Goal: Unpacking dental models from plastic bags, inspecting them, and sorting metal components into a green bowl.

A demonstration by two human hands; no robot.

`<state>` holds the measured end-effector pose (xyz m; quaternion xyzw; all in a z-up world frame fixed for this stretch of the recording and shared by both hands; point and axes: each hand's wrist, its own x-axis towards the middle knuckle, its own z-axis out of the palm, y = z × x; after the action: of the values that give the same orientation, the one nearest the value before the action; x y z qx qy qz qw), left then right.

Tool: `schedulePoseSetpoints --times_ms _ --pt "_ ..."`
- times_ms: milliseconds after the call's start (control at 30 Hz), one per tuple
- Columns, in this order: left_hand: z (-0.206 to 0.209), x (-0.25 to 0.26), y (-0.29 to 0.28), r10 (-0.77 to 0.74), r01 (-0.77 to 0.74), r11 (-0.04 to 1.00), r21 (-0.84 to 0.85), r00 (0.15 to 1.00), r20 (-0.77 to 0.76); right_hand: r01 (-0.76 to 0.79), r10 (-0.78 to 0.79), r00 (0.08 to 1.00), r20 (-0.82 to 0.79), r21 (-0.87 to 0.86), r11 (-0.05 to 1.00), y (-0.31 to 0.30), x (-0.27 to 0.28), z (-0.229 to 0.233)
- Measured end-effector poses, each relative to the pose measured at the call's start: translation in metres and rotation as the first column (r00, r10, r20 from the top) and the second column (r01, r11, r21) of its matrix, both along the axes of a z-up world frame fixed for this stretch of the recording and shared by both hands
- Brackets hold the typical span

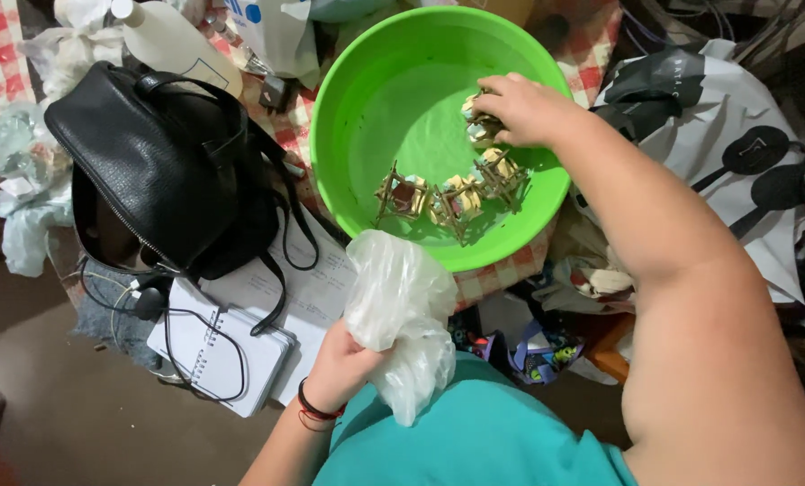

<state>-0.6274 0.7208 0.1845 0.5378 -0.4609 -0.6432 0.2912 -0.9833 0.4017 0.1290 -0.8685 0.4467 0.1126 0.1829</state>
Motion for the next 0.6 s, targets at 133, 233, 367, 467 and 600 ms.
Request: schedulePoseSetpoints --times_ms 133,233,367,467,600 --pt "-0.001 0.004 -0.001 -0.014 0.015 1.0 0.019 0.999 -0.043 0.032 -0.029 0.997 -0.07 0.041 0.999 0.003 0.001 0.009" --pt "-0.003 0.006 0.0 0.022 -0.024 1.0 -0.017 0.991 -0.13 0.04 -0.038 0.997 -0.062 0.031 0.999 0.009 0.001 0.021" --pt "0.011 0.009 -0.03 0.167 -0.17 0.985 -0.023 0.983 -0.076 0.17 -0.176 0.98 0.09 0.062 0.983 0.032 0.006 0.073" --pt "0.023 -0.005 -0.076 0.164 -0.14 0.965 -0.221 0.982 0.092 0.29 -0.34 0.855 0.391 0.184 0.939 0.079 0.008 0.119" --pt "0.011 -0.055 -0.147 0.009 0.029 0.95 -0.311 0.993 0.122 -0.023 -0.025 0.489 0.872 0.042 0.999 0.15 0.021 0.134"
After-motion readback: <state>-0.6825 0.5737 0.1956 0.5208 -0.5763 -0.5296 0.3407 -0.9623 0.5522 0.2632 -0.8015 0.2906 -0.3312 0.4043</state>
